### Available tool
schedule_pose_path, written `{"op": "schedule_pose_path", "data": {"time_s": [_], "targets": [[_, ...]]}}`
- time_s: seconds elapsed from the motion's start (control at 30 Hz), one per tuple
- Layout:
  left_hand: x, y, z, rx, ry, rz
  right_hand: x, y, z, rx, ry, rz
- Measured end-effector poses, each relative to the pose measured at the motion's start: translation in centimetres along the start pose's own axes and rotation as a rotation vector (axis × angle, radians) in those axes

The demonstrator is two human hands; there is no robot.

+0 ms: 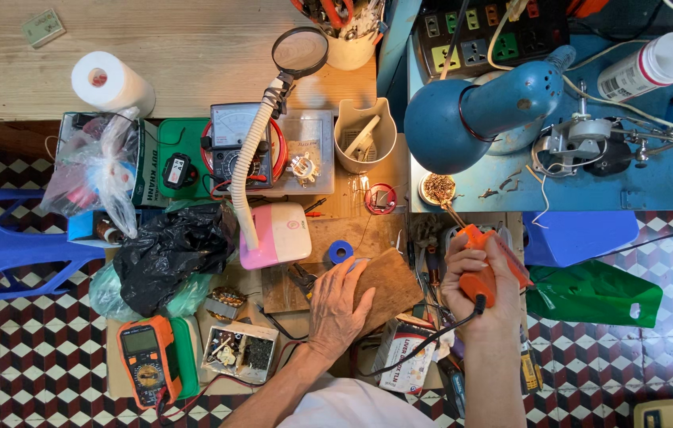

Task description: The person uses a heat gun to warm a small component, then uses a soldering iron and solder wire to join wires on a workbench. They handle a multimeter, pliers, and a roll of solder wire while working on a small electronic assembly.

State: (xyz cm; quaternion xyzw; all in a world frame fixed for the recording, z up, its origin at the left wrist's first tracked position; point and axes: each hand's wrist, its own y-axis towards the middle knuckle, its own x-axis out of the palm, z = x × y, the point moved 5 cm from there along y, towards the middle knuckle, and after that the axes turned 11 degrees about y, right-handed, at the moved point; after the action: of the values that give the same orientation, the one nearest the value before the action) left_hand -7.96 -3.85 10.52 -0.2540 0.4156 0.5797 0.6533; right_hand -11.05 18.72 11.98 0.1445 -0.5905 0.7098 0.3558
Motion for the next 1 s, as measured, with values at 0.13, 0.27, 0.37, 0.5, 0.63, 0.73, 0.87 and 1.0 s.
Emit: {"op": "schedule_pose_path", "data": {"time_s": [0.13,0.27,0.37,0.5,0.63,0.73,0.87,1.0], "targets": [[-0.1,0.2,0.1,-0.015,-0.001,-0.004,0.9,0.1,0.5,-0.007,0.196,0.017],[-1.0,0.8,0.9,-0.020,-0.021,0.001,1.5,0.0,1.2,-0.047,0.265,0.033],[-0.9,2.3,3.4,0.061,-0.127,-0.008,1.8,0.0,1.5,-0.049,0.264,0.027],[1.1,5.6,7.7,0.091,-0.422,-0.079,1.4,0.7,0.9,-0.155,0.097,0.027],[3.5,6.4,8.9,-0.037,-0.662,-0.057,0.9,1.3,0.2,-0.071,0.054,-0.041],[6.8,5.8,7.6,-0.313,-0.846,-0.144,0.2,1.3,-0.5,-0.080,0.057,-0.021],[11.9,6.1,6.8,-0.664,-1.153,-0.263,0.3,0.7,-0.2,-0.084,0.068,-0.003],[14.9,5.6,9.3,-0.770,-2.108,-0.583,1.5,-0.2,1.4,-0.104,0.066,-0.014]]}}
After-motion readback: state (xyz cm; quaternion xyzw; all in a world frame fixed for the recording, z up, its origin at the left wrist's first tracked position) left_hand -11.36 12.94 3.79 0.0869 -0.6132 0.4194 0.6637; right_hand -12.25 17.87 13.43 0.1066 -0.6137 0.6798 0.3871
